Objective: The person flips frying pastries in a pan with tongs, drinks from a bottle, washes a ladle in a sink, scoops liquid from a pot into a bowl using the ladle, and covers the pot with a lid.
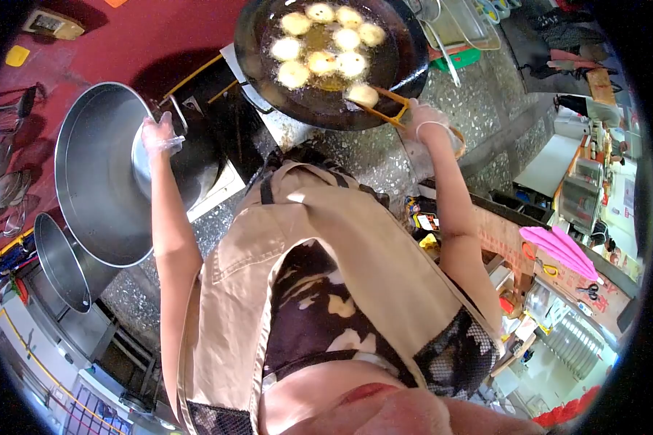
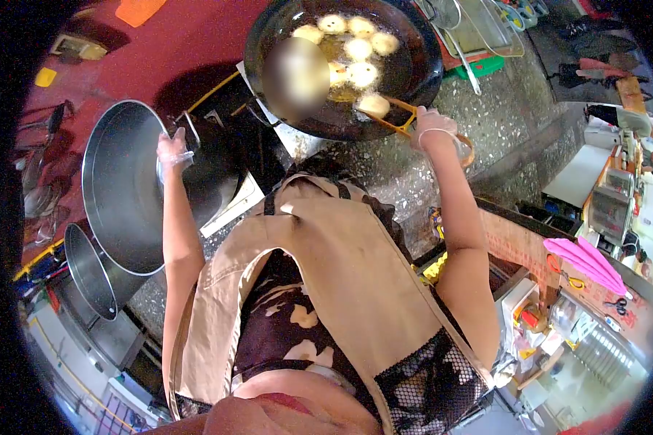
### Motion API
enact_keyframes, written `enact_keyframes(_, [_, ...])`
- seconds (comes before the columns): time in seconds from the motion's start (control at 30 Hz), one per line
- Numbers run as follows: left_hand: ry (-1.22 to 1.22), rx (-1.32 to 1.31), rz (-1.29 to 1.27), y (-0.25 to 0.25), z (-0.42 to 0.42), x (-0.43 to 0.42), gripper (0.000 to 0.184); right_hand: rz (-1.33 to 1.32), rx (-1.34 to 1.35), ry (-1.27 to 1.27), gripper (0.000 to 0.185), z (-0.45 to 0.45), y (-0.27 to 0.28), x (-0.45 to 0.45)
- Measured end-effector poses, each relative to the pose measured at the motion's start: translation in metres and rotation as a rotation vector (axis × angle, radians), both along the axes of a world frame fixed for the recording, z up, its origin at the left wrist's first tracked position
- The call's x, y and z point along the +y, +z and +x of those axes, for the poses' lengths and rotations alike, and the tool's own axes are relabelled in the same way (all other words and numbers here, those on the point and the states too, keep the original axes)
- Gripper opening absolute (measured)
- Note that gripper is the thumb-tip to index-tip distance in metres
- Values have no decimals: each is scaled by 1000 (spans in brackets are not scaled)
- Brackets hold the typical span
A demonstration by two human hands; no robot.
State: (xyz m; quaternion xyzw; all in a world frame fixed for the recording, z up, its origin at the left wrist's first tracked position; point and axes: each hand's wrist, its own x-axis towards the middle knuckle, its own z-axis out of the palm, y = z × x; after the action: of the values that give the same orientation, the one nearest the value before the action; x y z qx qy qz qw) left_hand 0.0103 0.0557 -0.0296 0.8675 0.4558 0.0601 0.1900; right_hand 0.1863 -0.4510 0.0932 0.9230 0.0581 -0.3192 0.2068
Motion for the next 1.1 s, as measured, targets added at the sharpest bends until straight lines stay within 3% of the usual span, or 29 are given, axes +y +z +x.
enact_keyframes(0.1, [-7,-3,-22,-5,2,3,58,22,-24,-14,64,-5,-3,1])
enact_keyframes(0.27, [12,19,-66,8,2,-5,56,94,-27,-145,61,-2,-51,3])
enact_keyframes(0.43, [13,-21,-50,7,2,-6,56,117,-40,-95,66,-6,-30,9])
enact_keyframes(0.87, [-9,-66,-72,-12,0,8,61,123,2,-163,66,-5,-45,15])
enact_keyframes(1.1, [5,-33,-90,8,1,-3,63,134,32,-194,64,-13,-34,21])
